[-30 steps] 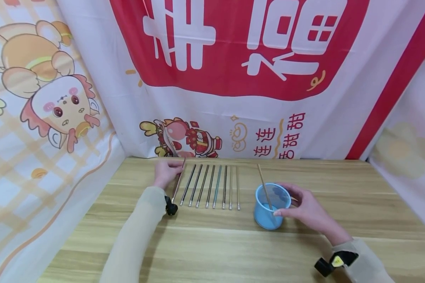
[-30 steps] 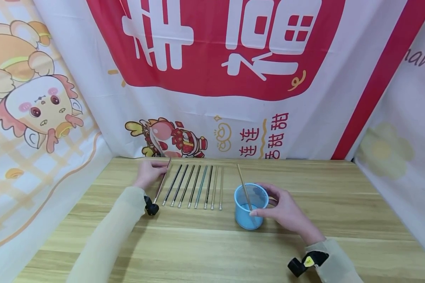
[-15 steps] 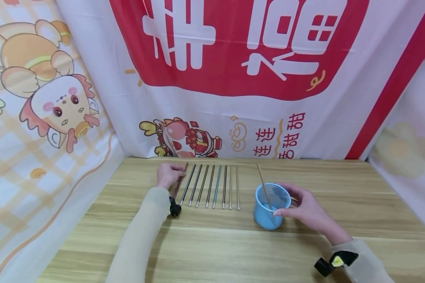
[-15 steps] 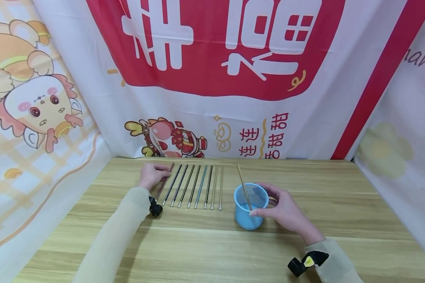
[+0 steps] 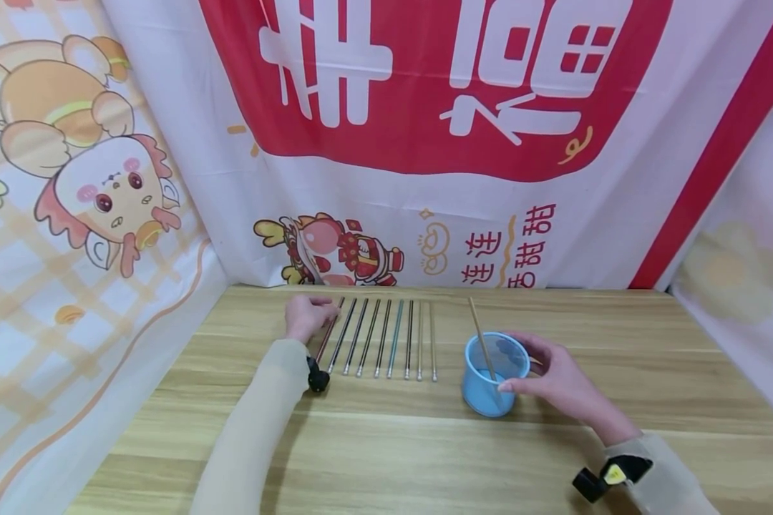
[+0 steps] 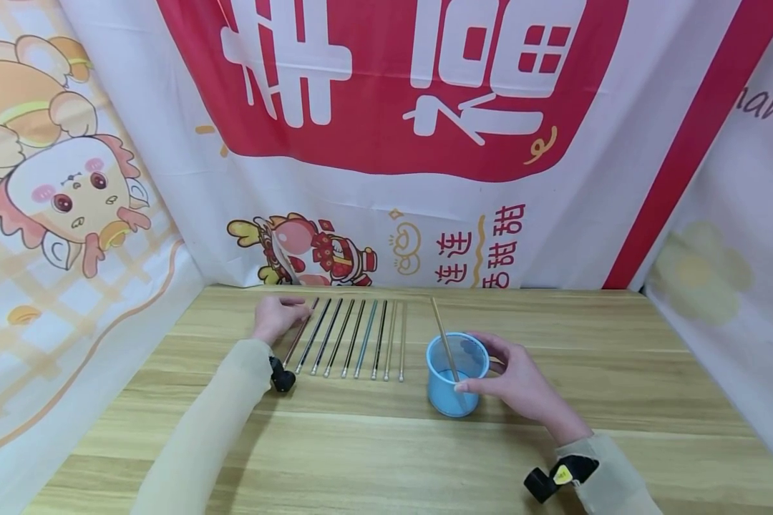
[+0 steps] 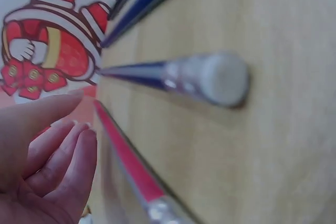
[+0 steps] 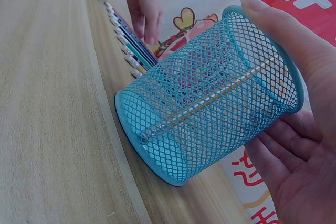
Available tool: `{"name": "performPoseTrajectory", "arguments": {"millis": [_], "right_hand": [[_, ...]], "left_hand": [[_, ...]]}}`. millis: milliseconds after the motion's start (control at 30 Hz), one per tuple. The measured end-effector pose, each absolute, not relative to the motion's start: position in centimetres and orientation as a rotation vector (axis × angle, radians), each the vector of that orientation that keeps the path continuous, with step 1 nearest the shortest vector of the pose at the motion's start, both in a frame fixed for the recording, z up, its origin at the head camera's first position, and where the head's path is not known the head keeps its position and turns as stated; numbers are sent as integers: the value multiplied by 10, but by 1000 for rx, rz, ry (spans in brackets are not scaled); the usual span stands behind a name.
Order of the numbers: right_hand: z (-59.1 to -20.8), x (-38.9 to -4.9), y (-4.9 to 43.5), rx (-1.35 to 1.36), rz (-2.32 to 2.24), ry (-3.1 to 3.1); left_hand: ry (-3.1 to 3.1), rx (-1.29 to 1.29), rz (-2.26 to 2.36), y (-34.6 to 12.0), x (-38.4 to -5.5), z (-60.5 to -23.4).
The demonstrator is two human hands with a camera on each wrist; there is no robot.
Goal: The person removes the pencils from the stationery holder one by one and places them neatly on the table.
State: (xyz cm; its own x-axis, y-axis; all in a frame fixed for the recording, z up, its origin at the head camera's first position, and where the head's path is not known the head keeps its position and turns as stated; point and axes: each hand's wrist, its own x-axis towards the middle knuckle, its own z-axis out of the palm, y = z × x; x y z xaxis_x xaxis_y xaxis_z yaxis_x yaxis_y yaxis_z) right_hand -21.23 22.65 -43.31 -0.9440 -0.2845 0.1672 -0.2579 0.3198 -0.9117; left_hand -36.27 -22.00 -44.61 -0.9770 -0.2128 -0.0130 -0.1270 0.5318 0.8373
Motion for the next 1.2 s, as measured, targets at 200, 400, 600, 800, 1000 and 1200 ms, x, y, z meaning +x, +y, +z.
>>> {"name": "performPoseTrajectory", "arguments": {"millis": [200,400,600,800,1000,1200], "right_hand": [[-433,-212,226,-518,-1728,2540],[-432,-211,226,-494,-1708,2547],[-431,-210,224,-495,-1704,2555],[-430,-210,223,-497,-1719,2545],[-431,-210,223,-505,-1698,2555],[-429,-213,222,-488,-1702,2563]], "left_hand": [[-2564,140,-1522,-212,-356,-426],[-2484,-37,-1580,-182,-336,-400],[-2458,-256,-1642,-140,-309,-387],[-2493,-397,-1749,-105,-285,-391],[-2505,-471,-1858,-81,-267,-403],[-2497,-538,-1905,-65,-264,-405]]}}
